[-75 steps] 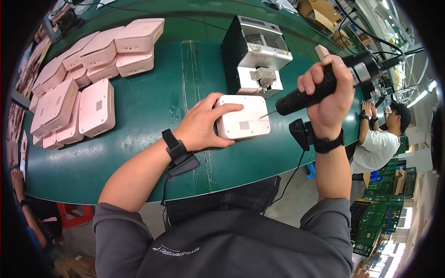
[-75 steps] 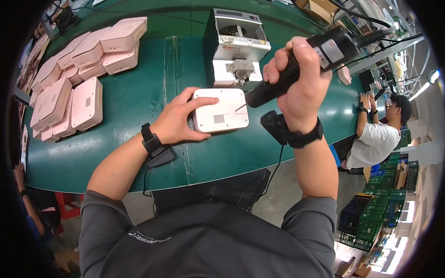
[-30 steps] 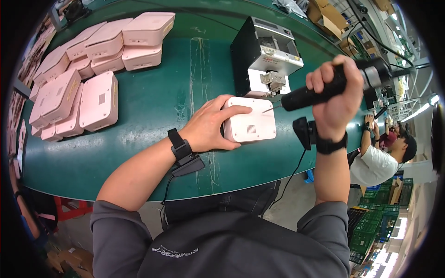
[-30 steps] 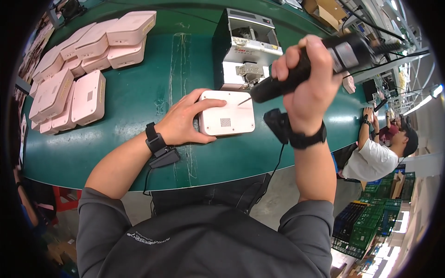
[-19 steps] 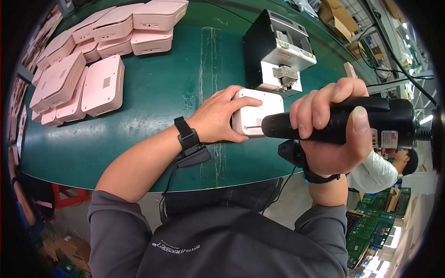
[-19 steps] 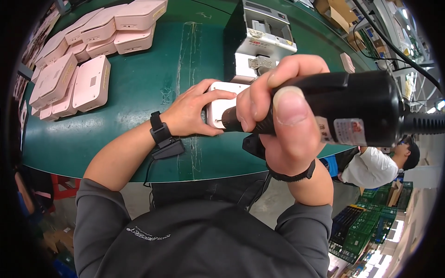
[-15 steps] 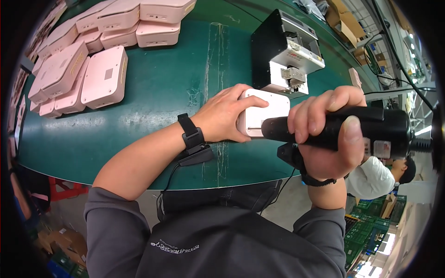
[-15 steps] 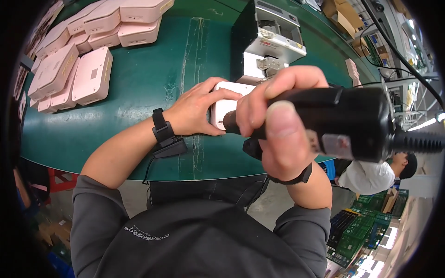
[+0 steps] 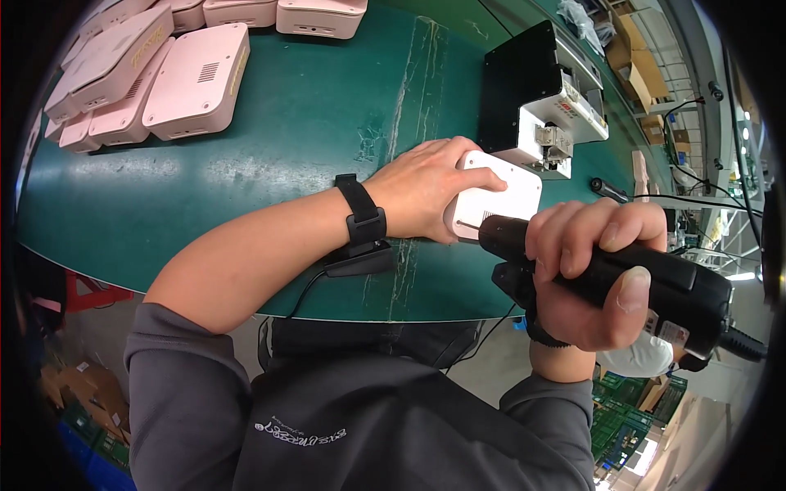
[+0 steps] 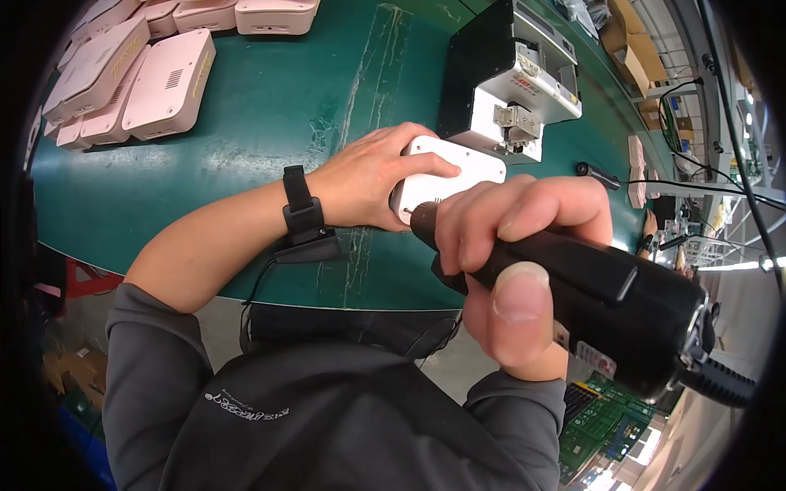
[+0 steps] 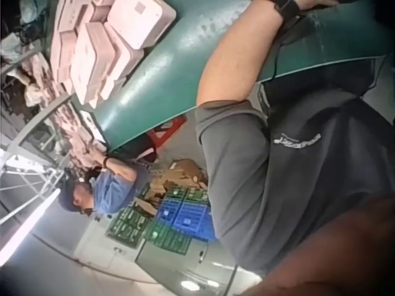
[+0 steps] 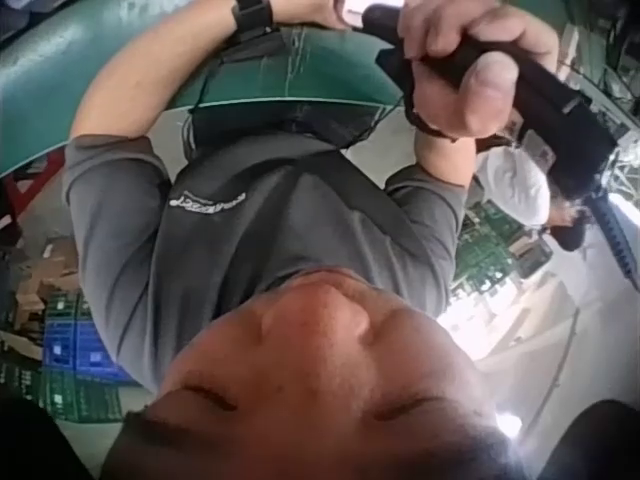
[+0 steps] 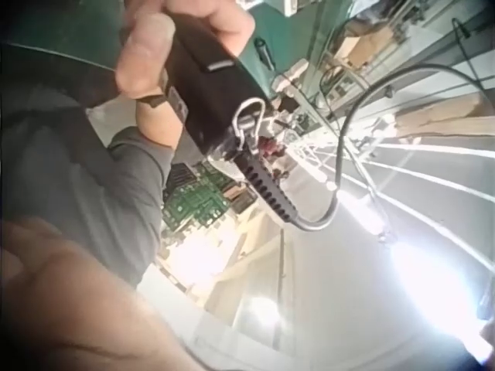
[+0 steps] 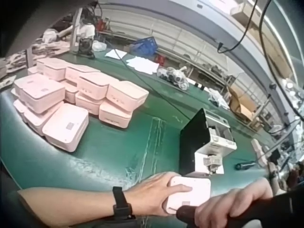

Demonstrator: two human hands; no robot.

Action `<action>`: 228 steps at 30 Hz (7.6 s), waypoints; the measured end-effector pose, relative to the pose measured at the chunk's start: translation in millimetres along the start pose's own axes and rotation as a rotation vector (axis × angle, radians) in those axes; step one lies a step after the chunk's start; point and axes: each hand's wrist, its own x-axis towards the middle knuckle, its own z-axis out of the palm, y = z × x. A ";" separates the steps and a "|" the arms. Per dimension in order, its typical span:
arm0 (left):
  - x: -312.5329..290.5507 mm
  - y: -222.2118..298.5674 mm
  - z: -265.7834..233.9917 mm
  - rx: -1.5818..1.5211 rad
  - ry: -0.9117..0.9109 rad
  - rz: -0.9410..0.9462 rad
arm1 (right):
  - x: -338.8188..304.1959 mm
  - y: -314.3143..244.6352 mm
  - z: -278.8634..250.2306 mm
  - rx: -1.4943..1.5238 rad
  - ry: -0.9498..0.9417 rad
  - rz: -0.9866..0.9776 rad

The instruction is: The person picks up a pink device, places it on the table, and uses a power screwdriver to drive screws into its base. After finishing, they set the device aside and repeat the process with another pink device from the stack.

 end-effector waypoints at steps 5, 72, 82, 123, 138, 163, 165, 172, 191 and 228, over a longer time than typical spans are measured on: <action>4.0 1.1 -7.0 0.013 -0.042 0.052 | 13.6 6.9 -7.7 0.031 0.115 -0.060; 116.2 -87.1 -87.0 0.689 -0.034 -0.240 | -22.9 39.1 -182.0 -0.125 0.791 -0.112; 113.3 -39.3 -71.0 0.819 0.038 -0.160 | -27.2 41.3 -177.8 -0.158 0.788 -0.103; 8.6 53.1 -14.0 0.060 -0.230 -0.087 | -26.3 9.2 -157.8 -0.164 0.629 -0.151; 10.1 31.9 -13.9 -0.012 -0.145 -0.064 | 101.7 10.6 -117.8 -0.132 0.455 -0.209; 10.9 31.9 -11.4 -0.070 -0.137 -0.103 | 46.8 29.9 -134.8 -0.080 0.451 -0.150; 10.4 31.1 -11.1 -0.072 -0.136 -0.094 | 42.7 32.7 -135.9 -0.042 0.456 -0.169; 8.8 31.6 -12.3 -0.010 -0.137 -0.051 | 60.6 12.4 -125.2 -0.130 0.420 -0.132; 4.5 31.5 -15.4 0.004 -0.147 -0.067 | 71.6 3.7 -96.6 -0.007 0.396 -0.186; 5.3 31.5 -15.1 0.020 -0.183 -0.049 | 96.6 6.5 -103.6 -0.148 0.464 -0.155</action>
